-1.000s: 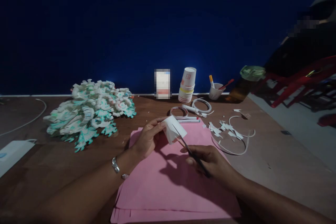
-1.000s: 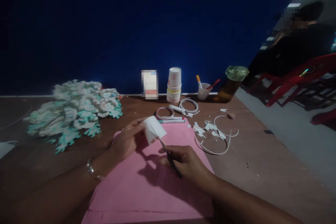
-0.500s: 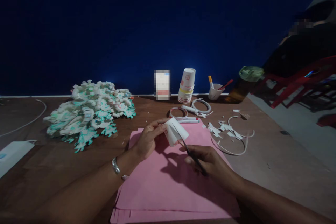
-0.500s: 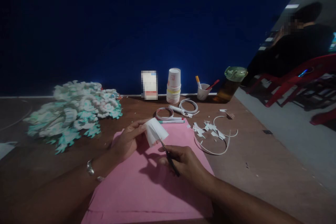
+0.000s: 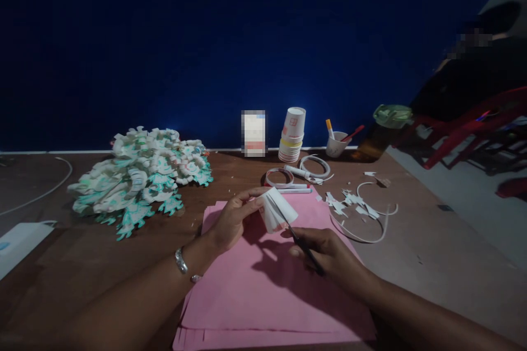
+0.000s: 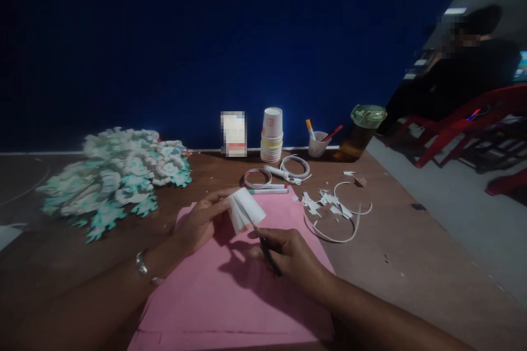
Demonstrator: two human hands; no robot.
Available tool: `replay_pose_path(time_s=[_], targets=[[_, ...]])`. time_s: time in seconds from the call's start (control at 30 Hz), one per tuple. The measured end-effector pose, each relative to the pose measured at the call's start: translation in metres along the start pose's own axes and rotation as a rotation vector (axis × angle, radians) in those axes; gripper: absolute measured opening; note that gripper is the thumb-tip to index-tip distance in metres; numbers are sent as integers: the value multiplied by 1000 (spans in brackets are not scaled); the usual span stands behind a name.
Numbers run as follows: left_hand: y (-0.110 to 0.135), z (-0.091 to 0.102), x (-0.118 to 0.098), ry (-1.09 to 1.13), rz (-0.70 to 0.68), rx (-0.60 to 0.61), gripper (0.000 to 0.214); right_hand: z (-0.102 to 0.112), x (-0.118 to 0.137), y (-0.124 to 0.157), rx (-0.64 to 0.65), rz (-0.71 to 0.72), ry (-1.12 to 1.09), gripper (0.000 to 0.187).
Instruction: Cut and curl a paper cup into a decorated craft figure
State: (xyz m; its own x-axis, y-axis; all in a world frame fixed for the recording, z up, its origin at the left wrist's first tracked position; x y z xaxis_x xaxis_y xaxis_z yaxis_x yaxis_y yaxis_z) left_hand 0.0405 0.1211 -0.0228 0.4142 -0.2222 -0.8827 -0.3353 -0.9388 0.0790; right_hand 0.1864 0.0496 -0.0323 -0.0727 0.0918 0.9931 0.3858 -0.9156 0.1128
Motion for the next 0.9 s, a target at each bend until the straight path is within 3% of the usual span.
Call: replay_pose_path(time_s=[0.27, 0.73, 0.9], targets=[[0, 0, -2, 11, -20, 0, 29, 4, -3, 1, -44, -28, 29, 58], [-1, 5, -6, -77, -85, -86, 27, 3, -3, 3, -31, -11, 78, 43], [-4, 11, 0, 67, -52, -100, 26, 5, -9, -1, -37, -83, 25, 54]])
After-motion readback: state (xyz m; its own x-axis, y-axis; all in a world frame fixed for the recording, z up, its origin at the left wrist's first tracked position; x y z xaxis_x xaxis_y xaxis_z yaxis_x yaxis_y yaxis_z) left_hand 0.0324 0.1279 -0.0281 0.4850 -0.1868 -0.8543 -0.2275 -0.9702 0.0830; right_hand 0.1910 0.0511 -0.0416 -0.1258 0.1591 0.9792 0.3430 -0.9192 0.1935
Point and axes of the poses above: each hand's wrist, its own y-axis away from the middle knuckle, its own z-axis out of the back of the hand, x = y × z, the point moved 8 cm from there along -y, towards the middle knuckle, and after that the axes turned 2 degrees about -x, right-handed, at the moved point
